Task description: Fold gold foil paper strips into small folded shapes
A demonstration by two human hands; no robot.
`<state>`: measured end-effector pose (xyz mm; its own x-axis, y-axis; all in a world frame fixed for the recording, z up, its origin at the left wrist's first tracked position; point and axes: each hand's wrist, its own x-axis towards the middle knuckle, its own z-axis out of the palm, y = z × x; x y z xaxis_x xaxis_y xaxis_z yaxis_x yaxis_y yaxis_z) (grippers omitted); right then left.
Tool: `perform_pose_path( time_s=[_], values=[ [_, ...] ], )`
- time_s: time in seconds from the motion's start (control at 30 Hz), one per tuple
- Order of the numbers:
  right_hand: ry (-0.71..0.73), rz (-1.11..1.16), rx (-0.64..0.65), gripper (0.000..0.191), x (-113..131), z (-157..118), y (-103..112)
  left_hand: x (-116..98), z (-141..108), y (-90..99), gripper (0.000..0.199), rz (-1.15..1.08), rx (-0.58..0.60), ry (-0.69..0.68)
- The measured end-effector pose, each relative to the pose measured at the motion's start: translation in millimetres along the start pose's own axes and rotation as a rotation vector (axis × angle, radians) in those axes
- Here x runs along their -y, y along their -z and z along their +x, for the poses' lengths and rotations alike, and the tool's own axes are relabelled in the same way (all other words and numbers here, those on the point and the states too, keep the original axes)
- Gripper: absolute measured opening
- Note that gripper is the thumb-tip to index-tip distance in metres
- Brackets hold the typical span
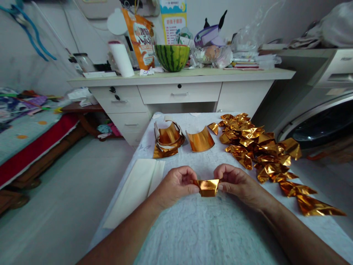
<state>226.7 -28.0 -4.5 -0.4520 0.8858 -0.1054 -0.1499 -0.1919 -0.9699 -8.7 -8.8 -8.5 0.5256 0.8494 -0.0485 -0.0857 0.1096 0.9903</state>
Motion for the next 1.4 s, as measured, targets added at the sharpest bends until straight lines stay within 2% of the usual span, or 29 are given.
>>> perform_pose_path(
  time_s=[0.07,0.17,0.33,0.47,0.63,0.83,0.93,1.23,1.4],
  values=[
    [0.011,-0.016,-0.012,0.029,1.1,-0.5,0.7,-2.8,-1.2,-0.3,0.014,0.216,-0.038,-0.122],
    [0.018,-0.036,-0.041,0.028,3.1,-0.9,0.1,-5.4,-3.5,-1.3,0.014,0.507,-0.042,-0.294],
    [0.052,-0.132,-0.141,0.030,3.3,0.5,-6.0,-2.7,-6.4,-3.1,0.019,0.791,0.000,-0.422],
    [0.017,-0.253,-0.167,0.032,-4.6,3.2,-7.6,-0.5,-8.4,-5.0,0.023,0.907,0.015,-0.405],
    [0.065,-0.400,-0.266,0.027,-12.3,5.1,-7.3,-6.2,-12.2,-10.2,0.024,0.814,-0.034,-0.396],
    [0.110,-0.613,-0.352,0.018,-9.5,5.1,-13.8,-6.4,-10.9,-13.3,0.022,0.771,-0.158,-0.171],
    [0.137,-0.666,-0.332,0.013,-9.2,5.6,-16.9,-3.1,-7.3,-14.6,0.014,0.808,-0.173,-0.121],
    [0.177,-0.863,-0.278,0.010,-7.5,2.3,-22.8,-1.3,-3.0,-16.9,0.014,0.836,-0.221,-0.107],
    [0.170,-0.870,-0.234,0.009,-8.1,1.9,-23.1,1.4,-1.7,-15.3,0.012,0.812,-0.253,-0.093]
  ],
)
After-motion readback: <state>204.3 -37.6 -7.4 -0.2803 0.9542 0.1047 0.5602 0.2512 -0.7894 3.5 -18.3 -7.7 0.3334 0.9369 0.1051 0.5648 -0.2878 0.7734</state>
